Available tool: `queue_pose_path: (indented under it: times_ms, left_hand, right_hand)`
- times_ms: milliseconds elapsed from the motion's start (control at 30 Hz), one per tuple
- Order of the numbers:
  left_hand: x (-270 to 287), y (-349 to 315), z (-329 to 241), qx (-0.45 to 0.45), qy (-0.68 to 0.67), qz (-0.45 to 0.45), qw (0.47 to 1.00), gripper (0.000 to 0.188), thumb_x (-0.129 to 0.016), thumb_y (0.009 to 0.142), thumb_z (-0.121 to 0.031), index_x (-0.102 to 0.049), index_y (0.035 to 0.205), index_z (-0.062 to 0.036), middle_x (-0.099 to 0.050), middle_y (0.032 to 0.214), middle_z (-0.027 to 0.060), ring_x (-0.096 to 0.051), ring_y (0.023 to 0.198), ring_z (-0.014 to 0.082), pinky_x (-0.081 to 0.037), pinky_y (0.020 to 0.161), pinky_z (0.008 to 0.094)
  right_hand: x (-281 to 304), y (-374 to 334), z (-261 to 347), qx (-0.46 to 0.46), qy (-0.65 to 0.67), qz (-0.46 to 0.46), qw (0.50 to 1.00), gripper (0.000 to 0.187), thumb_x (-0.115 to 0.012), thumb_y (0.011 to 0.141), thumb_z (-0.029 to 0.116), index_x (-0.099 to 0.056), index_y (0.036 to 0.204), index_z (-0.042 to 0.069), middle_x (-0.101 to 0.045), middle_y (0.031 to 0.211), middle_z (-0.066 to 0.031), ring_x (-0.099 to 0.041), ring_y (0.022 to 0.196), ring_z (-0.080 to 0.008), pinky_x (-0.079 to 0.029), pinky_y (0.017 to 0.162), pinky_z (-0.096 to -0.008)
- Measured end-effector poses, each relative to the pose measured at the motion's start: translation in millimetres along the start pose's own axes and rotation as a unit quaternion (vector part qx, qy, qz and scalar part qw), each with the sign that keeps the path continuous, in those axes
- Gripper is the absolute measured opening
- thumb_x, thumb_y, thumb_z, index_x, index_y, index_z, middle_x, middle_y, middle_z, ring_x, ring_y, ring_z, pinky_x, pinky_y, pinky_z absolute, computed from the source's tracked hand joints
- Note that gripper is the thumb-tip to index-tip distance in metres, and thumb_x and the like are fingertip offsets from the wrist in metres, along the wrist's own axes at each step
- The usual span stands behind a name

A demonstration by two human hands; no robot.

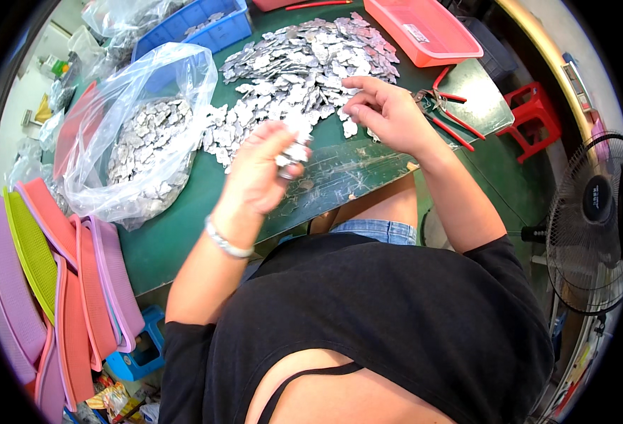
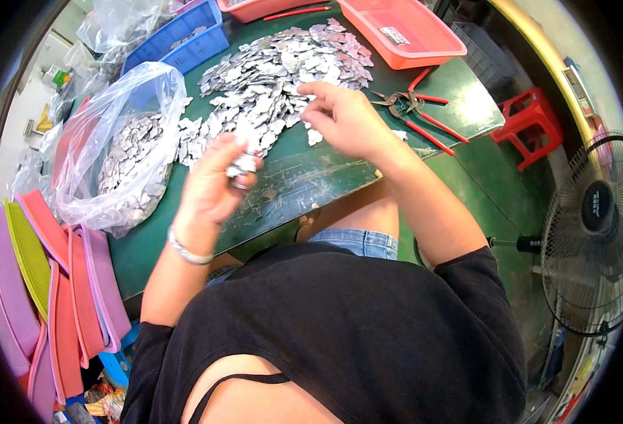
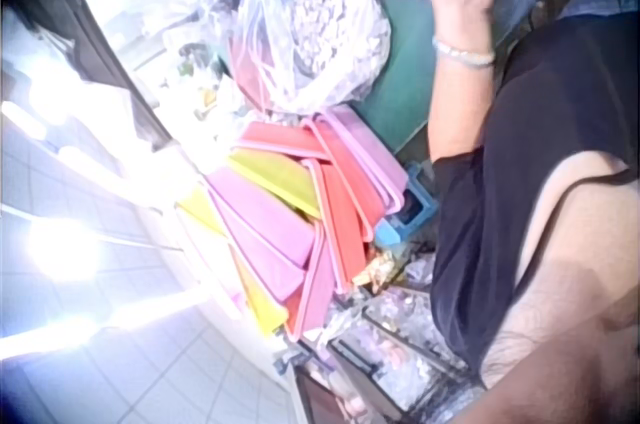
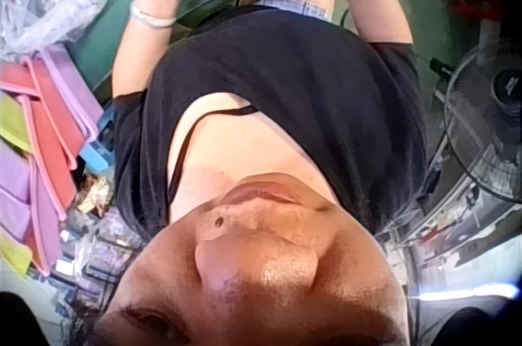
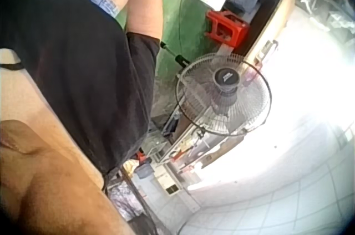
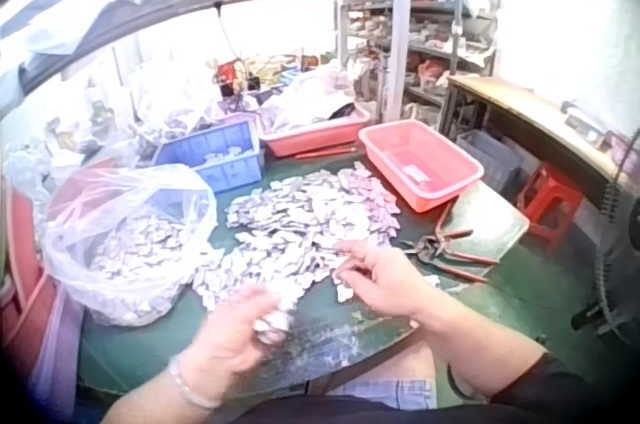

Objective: The person picks up small silver-colored metal pieces from a pile on a green table and uses red-handled pliers to trim or shape them. The person repeatedly handles individual pieces, trims edges, and places them back on the table or into a plastic bag.

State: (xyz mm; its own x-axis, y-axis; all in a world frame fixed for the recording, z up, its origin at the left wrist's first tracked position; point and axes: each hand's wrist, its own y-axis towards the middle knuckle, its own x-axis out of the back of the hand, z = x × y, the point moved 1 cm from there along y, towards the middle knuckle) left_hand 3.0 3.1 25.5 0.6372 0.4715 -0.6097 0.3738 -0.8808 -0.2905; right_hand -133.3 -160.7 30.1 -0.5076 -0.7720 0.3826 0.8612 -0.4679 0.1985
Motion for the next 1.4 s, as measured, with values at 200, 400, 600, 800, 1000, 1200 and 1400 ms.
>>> queue_pose_path:
  times_ms: [200,400,600,800,1000,1200,1400]
  left_hand:
    - [39,-19,-123,-0.317,0.202,-0.129,0.918,0.01,-0.063,0.079,-0.011,-0.055,0.083,-0.0063,-0.06,0.076,0.0049,-0.057,0.063,0.0117,-0.043,0.045,0.0197]
    - [80,-26,-167,-0.349,0.632,-0.319,0.614,0.021,-0.065,0.076,-0.017,-0.063,0.09,-0.0011,-0.062,0.081,0.0072,-0.055,0.067,0.0123,-0.042,0.063,0.024]
    - [54,-29,-113,-0.442,0.667,-0.234,0.552,0.02,-0.062,0.08,-0.014,-0.061,0.095,-0.0001,-0.061,0.088,0.0053,-0.055,0.08,0.0104,-0.043,0.072,0.0241]
    - [18,-14,-20,-0.206,0.42,-0.059,0.882,0.018,-0.058,0.083,-0.009,-0.058,0.1,-0.0021,-0.058,0.081,0.0012,-0.052,0.069,0.0075,-0.043,0.061,0.0203]
    - [-4,5,34,-0.021,0.185,0.01,0.983,0.018,-0.058,0.083,-0.012,-0.057,0.098,-0.0017,-0.06,0.084,0.0047,-0.057,0.073,0.0093,-0.048,0.062,0.021]
    - [7,12,47,0.015,0.041,-0.025,0.999,0.006,-0.051,0.086,-0.009,-0.055,0.085,-0.0041,-0.061,0.089,0.0114,-0.06,0.077,0.0177,-0.051,0.068,0.0285]
    - [8,10,43,0.047,0.044,-0.028,0.998,0.008,-0.047,0.086,-0.007,-0.05,0.092,-0.0034,-0.06,0.084,0.0122,-0.059,0.073,0.0187,-0.051,0.065,0.0292]
  right_hand:
    - [4,-13,-13,0.085,-0.327,0.012,0.941,0.045,-0.062,0.074,0.009,-0.048,0.116,0.005,-0.059,0.082,-0.0072,-0.056,0.078,-0.0233,-0.045,0.071,-0.0321]
    - [-15,-14,-12,0.149,-0.425,-0.021,0.893,0.056,-0.067,0.068,0.018,-0.044,0.117,0.003,-0.054,0.076,-0.0099,-0.05,0.076,-0.0268,-0.041,0.069,-0.0351]
    - [-16,-14,-20,0.083,-0.367,-0.062,0.925,0.043,-0.059,0.071,0.008,-0.047,0.112,0.0,-0.059,0.076,-0.0117,-0.057,0.071,-0.0271,-0.045,0.064,-0.0351]
    - [-4,-16,-20,-0.124,0.079,-0.049,0.988,0.04,-0.055,0.079,0.003,-0.045,0.117,-0.003,-0.06,0.073,-0.0017,-0.056,0.063,-0.006,-0.044,0.054,-0.0212]
    - [-20,-21,-5,-0.128,0.199,-0.011,0.972,0.039,-0.056,0.079,0.003,-0.045,0.116,-0.003,-0.061,0.075,-0.0029,-0.056,0.063,-0.0067,-0.044,0.055,-0.0212]
    - [-10,-5,-26,0.145,-0.306,-0.078,0.938,0.037,-0.061,0.07,0.005,-0.052,0.106,0.004,-0.061,0.083,-0.011,-0.057,0.079,-0.0283,-0.046,0.07,-0.0355]
    - [-6,11,-35,0.237,-0.43,-0.035,0.87,0.033,-0.056,0.072,0.007,-0.053,0.104,0.003,-0.058,0.081,-0.008,-0.054,0.083,-0.0251,-0.044,0.072,-0.0342]
